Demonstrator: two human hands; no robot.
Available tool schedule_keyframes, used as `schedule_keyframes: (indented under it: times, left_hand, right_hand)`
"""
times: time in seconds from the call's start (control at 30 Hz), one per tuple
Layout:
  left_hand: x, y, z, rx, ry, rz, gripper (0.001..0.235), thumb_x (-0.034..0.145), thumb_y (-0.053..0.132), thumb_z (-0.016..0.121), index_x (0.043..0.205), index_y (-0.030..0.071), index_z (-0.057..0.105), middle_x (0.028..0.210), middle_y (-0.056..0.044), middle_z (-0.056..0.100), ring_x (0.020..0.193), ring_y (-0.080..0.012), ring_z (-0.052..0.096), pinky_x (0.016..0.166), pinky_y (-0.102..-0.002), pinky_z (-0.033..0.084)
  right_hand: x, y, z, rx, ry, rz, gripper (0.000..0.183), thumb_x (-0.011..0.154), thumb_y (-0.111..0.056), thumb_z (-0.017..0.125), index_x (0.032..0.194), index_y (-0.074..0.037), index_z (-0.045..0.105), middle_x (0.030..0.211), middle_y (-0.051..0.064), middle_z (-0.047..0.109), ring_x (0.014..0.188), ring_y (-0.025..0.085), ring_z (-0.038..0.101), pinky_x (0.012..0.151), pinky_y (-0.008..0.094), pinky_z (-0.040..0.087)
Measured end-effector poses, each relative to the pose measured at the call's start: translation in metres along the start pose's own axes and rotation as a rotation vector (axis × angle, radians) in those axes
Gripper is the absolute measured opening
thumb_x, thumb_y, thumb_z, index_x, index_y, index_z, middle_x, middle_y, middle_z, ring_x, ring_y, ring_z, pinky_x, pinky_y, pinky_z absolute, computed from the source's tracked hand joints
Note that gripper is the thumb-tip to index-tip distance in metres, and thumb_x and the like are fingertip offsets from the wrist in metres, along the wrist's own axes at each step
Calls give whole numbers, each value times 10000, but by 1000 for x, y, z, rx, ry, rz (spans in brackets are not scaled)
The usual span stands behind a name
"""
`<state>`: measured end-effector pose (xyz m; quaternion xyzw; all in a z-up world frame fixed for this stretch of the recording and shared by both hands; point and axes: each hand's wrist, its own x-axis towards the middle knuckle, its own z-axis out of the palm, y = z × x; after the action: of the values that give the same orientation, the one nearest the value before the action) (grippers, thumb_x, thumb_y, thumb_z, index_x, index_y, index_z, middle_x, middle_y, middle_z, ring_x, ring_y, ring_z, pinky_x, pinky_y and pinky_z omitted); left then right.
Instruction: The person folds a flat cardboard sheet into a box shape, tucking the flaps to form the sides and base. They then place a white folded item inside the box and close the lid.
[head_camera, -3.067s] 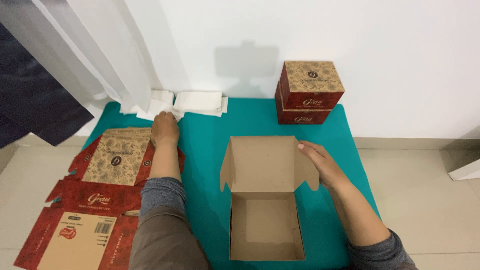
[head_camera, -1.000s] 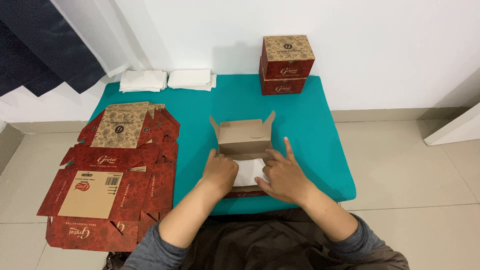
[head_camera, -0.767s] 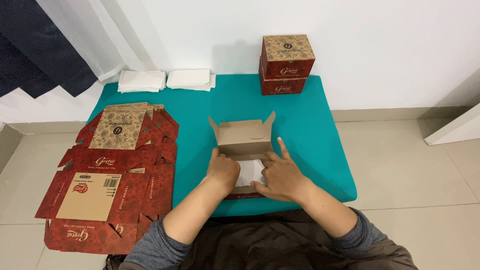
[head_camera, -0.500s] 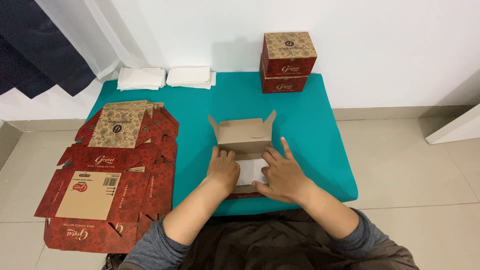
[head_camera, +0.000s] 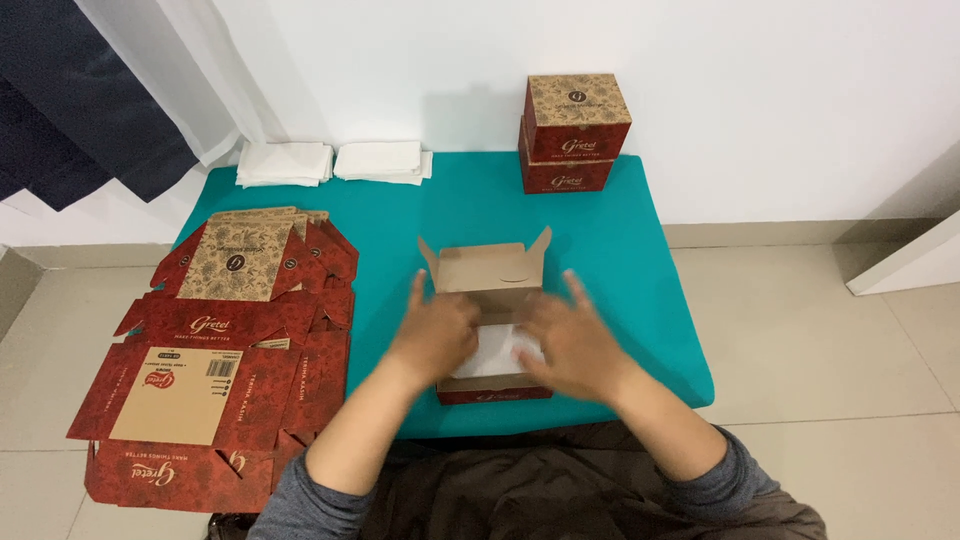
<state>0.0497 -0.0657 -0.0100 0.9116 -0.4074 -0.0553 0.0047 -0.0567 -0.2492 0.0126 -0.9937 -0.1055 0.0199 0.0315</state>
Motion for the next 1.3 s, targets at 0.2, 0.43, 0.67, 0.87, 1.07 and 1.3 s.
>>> schedule_keyframes:
  times: [0.2,0.43,0.67,0.87,1.07,1.3]
  left_hand:
    - [28,-75,7,-889,527,-353,587,1064,339,530,1526,10,379,1369,-360,456,1257,-536,567,983,-652,497]
    - [31,-72,9,-1164,361,-290,551,1103,450,458,1514,84,480,1423,-338,529,1382,-532,476,1098,-681,399]
    - [-31,-43,-3,-1140,594,17,501,959,-35,502,1455,3,436,1483,-401,424,1355,-640,408,1095,-736,370]
    - [-81,-24,26,-953,736,21,358,954,42,598,1305,-26,585,1294,-316,620,1257,-541,570,1015,-644,498]
    - [-102,-5,68,-773,804,158,231,1049,126,506,1217,29,631,1257,-155,628,1189,-309,637,979,-403,519]
    - [-94,4,84,-747,797,99,199,1041,165,540,1158,31,630,1242,-149,600,1175,-321,628,908,-424,530]
  right_hand:
    - [41,61,23,605,548,297,542,1031,-188,607,1540,-81,454,1206,264,629,1066,397,713,913,511,601]
    - [74,73,60,708,617,249,274,1011,-93,619,1280,-49,645,1205,183,634,1066,350,727,860,423,659]
    - [27,64,84,433,963,121,200,983,31,630,1139,-85,585,1080,53,626,1018,222,705,804,323,675]
    - [-27,44,93,542,901,170,463,906,110,640,1317,12,451,1082,198,613,1038,394,694,810,488,668]
    - [-58,45,112,654,718,151,484,998,-192,630,1443,-74,483,1232,140,657,1020,269,706,810,395,594]
    - [-56,36,104,806,613,156,526,1011,-275,596,1480,-90,446,1221,110,676,1062,293,694,857,449,658]
